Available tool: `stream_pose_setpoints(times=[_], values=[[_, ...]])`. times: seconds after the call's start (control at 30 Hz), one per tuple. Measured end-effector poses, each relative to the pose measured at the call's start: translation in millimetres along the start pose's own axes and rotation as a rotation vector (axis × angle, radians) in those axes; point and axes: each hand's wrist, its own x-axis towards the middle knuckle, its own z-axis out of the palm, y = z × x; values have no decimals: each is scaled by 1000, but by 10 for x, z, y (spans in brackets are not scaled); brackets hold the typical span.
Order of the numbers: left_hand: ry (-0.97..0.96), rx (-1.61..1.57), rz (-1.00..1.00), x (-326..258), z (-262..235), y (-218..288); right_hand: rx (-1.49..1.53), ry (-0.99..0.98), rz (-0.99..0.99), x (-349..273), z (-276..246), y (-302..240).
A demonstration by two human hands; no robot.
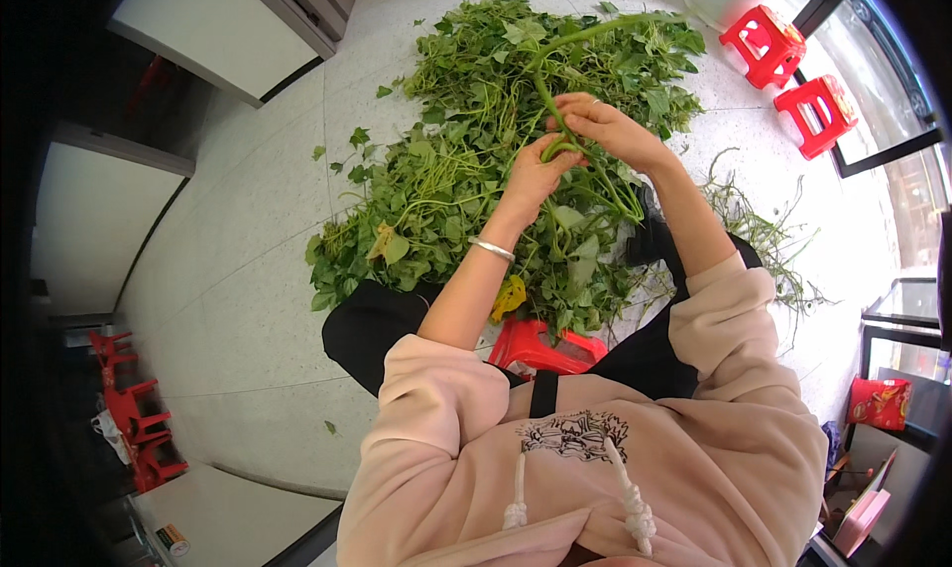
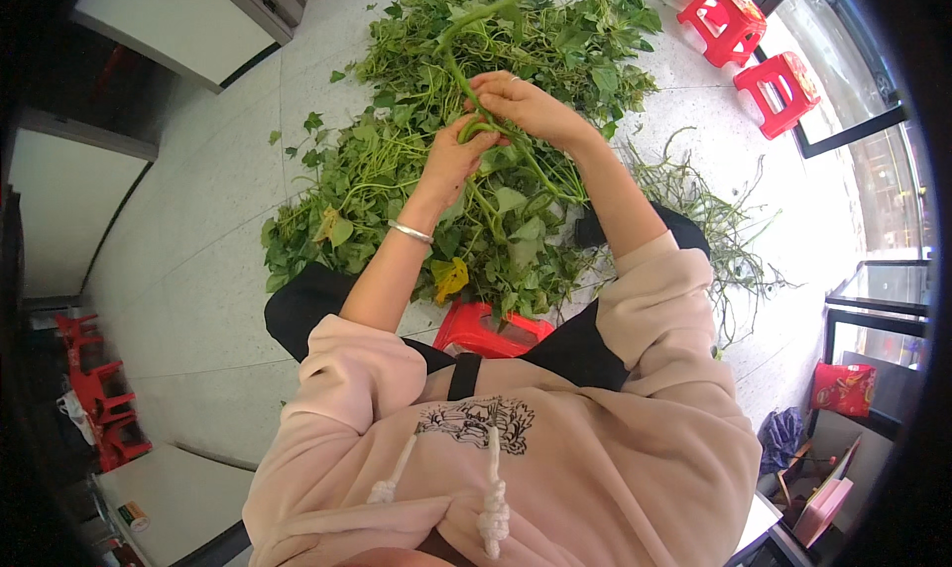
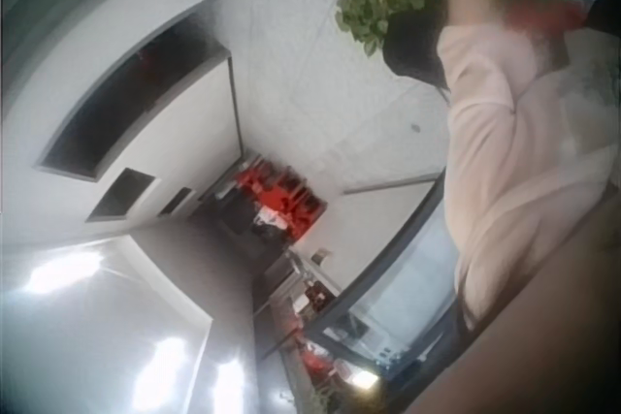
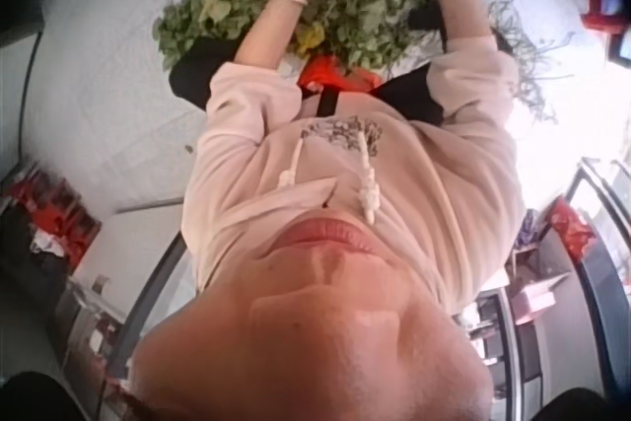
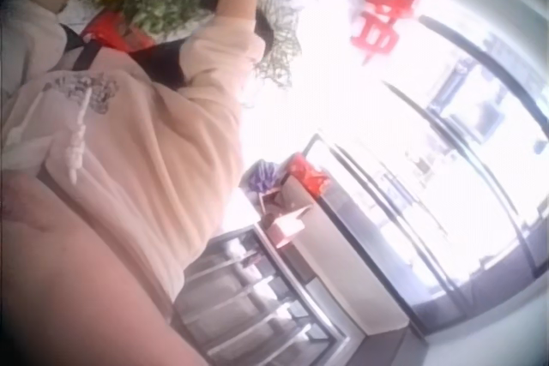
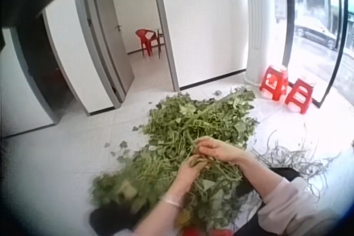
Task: The person sits on a low red stool and sorts a large pile of leafy green vegetables by hand. They pick up stems, remove leaves, and place the cleaned portions into a red basket while discarding unwanted parts onto the floor.
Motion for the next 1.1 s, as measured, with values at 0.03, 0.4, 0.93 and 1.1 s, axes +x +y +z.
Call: stream_pose_setpoints(times=[0.03, 0.4, 0.93, 1.1], values=[[7, 19, 21, -23, -11, 24, -125, 108, -121, 10, 49, -7], [170, -1, 370, 30, 101, 21, -246, 589, 131, -802, 726, 218], [91, 885, 487, 247, -647, 380, 132, 162, 152, -436, 344, 310], [378, 1276, 672, 332, -847, 65, -50, 193, 224, -428, 434, 276]])
